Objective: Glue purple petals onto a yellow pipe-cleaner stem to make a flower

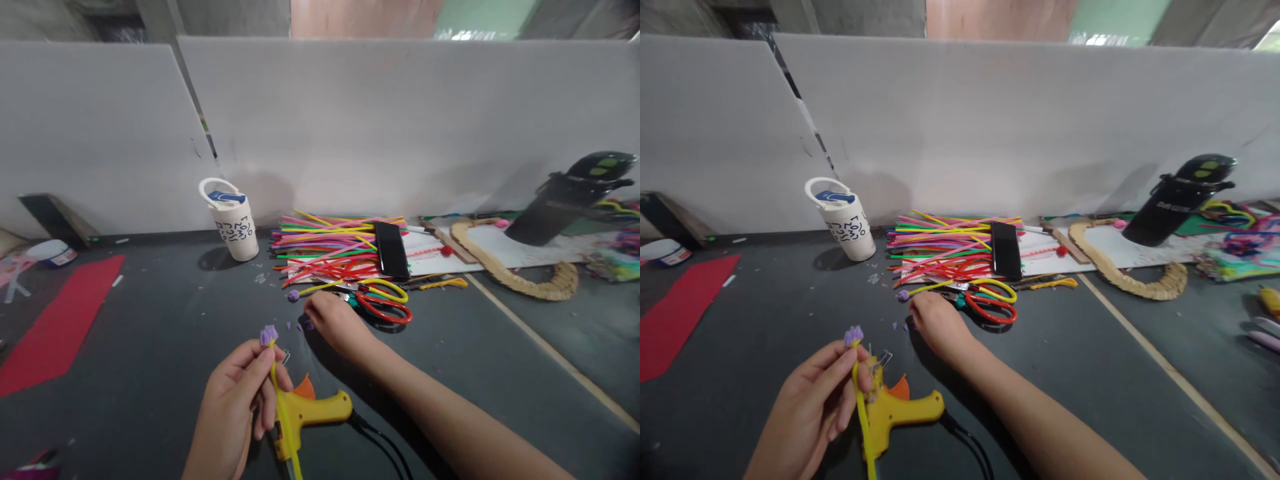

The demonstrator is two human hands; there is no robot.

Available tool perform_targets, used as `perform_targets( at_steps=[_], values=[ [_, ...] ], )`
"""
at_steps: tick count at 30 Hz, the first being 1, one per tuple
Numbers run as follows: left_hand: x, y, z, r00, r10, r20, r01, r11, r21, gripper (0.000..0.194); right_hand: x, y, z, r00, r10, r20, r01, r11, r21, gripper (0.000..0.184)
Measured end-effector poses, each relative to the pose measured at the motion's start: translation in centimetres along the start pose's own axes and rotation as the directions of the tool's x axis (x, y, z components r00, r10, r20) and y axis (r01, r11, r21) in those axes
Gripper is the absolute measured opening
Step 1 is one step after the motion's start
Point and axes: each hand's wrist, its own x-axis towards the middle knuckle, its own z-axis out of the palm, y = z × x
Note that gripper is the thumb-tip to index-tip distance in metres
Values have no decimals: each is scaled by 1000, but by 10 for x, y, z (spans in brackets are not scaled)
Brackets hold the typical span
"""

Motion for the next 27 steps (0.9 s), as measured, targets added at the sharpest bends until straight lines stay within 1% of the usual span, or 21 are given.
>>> perform_targets(
  at_steps=[1,3,6,8,12,14,16,19,22,23,26,27],
  values=[
    [0,-1,0,1000,-1,-1,1,1000,-1,27,0,0,-2,999,34,-23,-32,995,91,19],
    [1,-1,0,1000,-7,-3,7,1000,0,28,-2,-2,-7,996,81,-29,-70,956,284,17],
    [1,-2,1,1000,-19,-5,19,1000,-3,30,-9,-10,-13,994,108,21,-102,837,537,19],
    [1,-3,2,1000,-30,2,30,1000,-2,31,-14,-18,-17,991,119,60,-129,739,661,16],
    [0,-5,4,998,-52,28,52,999,3,31,-22,-36,-25,978,119,171,-208,553,807,20],
    [-1,-6,5,999,-48,26,48,999,4,29,-25,-43,-29,964,97,248,-263,486,834,23],
    [-2,-7,6,1000,-27,3,27,1000,8,26,-27,-49,-32,948,71,311,-309,445,841,24],
    [-4,-7,5,999,40,-21,-39,999,27,24,-30,-55,-33,938,57,343,-333,428,840,25],
    [-5,-7,4,997,72,-4,-72,997,26,21,-34,-60,-31,944,81,319,-320,452,833,17],
    [-6,-6,3,998,61,1,-61,998,14,20,-34,-63,-31,951,94,295,-303,475,826,13],
    [-7,-4,4,1000,-23,13,24,998,-62,21,-37,-68,-32,983,121,139,-184,592,785,7],
    [-8,-3,5,999,-45,22,47,995,-93,22,-37,-69,-32,987,120,108,-159,596,787,7]
  ],
)
